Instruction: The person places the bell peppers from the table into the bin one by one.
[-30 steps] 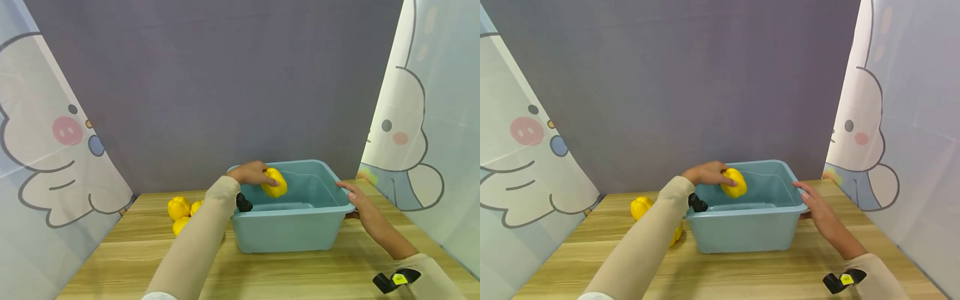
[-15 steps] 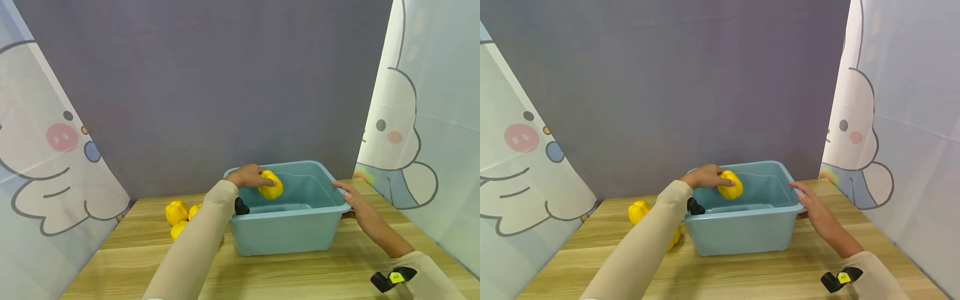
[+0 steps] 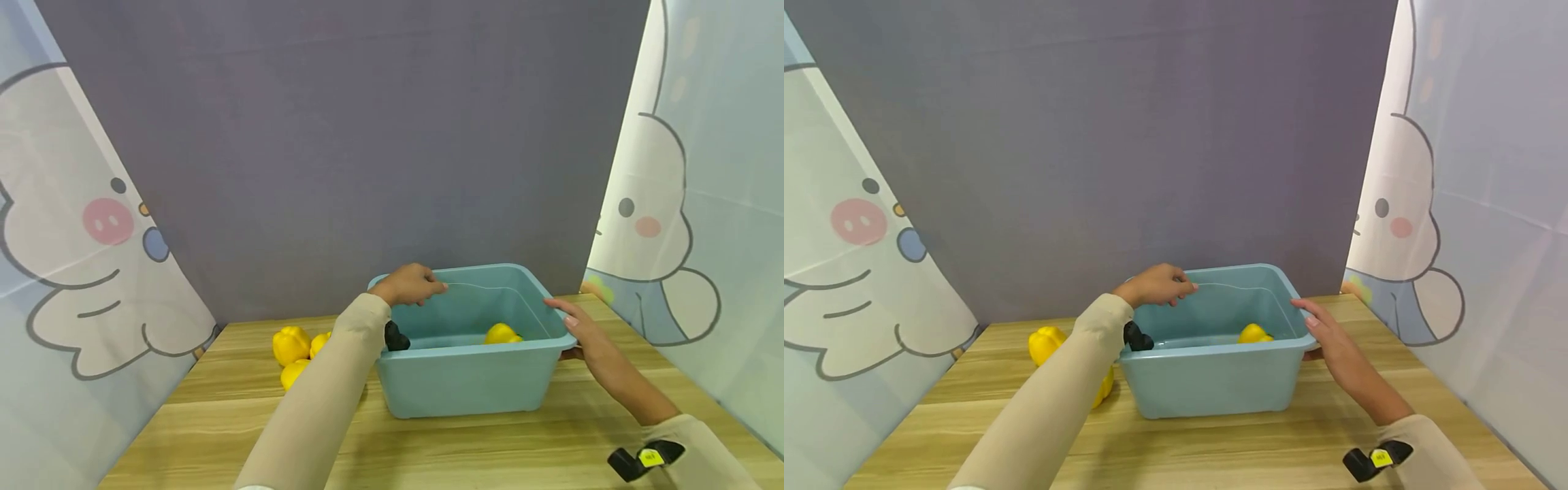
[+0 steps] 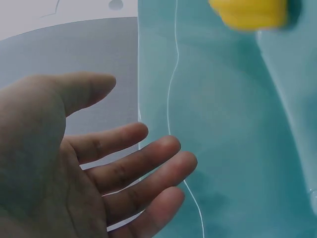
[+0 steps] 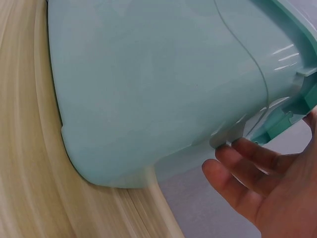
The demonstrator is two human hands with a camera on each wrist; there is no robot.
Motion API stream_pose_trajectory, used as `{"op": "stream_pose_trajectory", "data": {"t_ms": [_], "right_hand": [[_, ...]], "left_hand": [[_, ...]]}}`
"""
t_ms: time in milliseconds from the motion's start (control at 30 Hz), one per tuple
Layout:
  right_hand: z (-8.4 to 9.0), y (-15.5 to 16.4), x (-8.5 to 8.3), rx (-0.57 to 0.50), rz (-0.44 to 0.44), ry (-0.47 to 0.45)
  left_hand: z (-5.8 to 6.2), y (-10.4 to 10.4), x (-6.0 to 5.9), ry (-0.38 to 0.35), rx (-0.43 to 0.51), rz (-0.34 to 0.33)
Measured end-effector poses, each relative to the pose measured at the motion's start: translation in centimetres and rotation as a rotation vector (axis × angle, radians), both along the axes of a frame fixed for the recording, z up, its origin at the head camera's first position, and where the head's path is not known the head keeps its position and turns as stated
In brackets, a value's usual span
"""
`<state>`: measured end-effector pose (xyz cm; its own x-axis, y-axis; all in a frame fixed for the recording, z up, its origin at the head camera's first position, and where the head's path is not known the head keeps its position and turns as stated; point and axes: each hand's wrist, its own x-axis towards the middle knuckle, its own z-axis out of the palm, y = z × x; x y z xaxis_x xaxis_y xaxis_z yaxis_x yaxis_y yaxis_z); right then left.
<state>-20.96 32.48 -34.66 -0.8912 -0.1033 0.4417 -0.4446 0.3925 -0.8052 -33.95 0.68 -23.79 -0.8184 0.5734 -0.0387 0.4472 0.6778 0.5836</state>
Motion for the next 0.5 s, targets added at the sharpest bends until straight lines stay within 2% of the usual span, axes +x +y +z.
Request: {"op": "stream_pose_trajectory", "data": {"t_ms": [333,500], "right_hand": [[0.7,-0.2,0.4,0.000,-0.028,-0.058],[1.1,-0.4,0.5,0.013,-0.021,-0.066]], "left_hand": [[0.5,-0.3,0.1,0.025,0.029,-0.003],[1.3,-0.9,0.2,0.020,0.097,-0.015]]}}
